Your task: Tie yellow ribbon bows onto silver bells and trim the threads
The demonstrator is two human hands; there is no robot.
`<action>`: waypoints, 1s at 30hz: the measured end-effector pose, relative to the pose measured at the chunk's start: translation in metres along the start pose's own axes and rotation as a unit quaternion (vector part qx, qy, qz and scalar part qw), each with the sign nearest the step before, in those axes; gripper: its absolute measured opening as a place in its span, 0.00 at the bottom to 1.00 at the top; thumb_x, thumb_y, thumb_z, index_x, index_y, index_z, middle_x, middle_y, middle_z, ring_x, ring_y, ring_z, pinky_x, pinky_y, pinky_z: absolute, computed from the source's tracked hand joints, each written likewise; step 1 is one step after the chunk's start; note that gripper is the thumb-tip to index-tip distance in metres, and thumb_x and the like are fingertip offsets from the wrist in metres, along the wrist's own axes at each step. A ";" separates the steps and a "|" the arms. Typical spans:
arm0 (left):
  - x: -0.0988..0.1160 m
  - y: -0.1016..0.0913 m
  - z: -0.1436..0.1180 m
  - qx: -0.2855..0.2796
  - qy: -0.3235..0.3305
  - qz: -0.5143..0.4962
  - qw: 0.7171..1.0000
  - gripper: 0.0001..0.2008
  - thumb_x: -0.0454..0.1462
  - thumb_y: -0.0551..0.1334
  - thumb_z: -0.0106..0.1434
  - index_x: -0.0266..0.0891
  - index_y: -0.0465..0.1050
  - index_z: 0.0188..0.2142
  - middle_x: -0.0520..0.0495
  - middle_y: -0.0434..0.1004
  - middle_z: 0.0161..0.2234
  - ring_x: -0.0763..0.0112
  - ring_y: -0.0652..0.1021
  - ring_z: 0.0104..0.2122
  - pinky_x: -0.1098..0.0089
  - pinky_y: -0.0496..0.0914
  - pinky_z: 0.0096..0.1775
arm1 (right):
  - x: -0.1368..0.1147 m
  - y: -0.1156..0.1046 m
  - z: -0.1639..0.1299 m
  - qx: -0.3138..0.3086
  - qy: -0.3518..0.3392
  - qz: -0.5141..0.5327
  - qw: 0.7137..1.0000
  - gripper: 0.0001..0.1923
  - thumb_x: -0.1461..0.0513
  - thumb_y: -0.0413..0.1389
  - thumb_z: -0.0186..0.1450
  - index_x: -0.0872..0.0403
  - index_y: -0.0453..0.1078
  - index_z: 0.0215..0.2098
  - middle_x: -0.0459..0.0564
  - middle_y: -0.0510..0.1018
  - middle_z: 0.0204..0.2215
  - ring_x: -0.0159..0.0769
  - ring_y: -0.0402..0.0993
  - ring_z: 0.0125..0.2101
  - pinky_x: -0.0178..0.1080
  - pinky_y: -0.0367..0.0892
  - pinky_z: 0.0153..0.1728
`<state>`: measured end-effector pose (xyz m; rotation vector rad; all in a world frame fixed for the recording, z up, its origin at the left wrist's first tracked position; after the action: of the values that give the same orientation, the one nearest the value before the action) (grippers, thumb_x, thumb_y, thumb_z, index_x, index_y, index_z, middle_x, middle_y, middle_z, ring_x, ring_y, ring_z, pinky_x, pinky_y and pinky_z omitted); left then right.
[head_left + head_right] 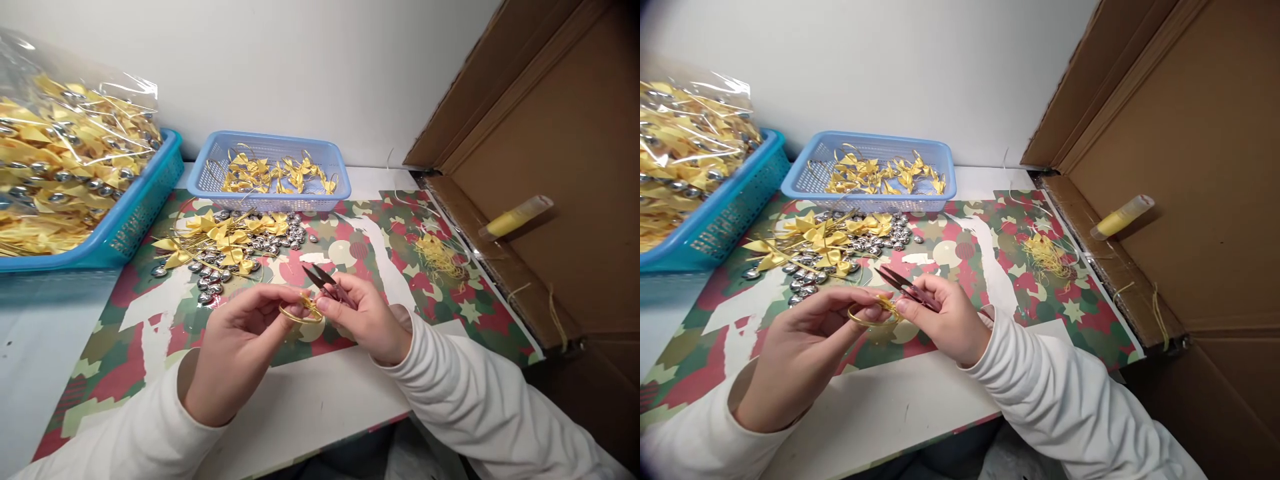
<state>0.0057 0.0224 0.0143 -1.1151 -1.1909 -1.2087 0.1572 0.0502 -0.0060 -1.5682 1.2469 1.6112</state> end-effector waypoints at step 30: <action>-0.001 -0.008 -0.005 0.066 0.043 0.034 0.996 0.06 0.33 0.67 0.57 0.41 0.70 0.28 0.49 0.80 0.31 0.68 0.81 0.35 0.73 0.77 0.35 | -0.039 -0.012 -0.016 0.101 -0.259 -0.472 0.837 0.11 0.58 0.54 0.59 0.54 0.65 0.20 0.40 0.62 0.13 0.26 0.57 0.15 0.31 0.53 0.17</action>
<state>-0.0019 0.0171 0.0126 -0.9887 -1.1422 -1.0999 0.1809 0.0485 0.0310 -1.1704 0.2252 1.0574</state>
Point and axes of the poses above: each hand's wrist, its own z-axis towards the middle knuckle, its own y-axis out of the palm, x = y × z, the point moved 3 cm from there along z, towards the middle knuckle
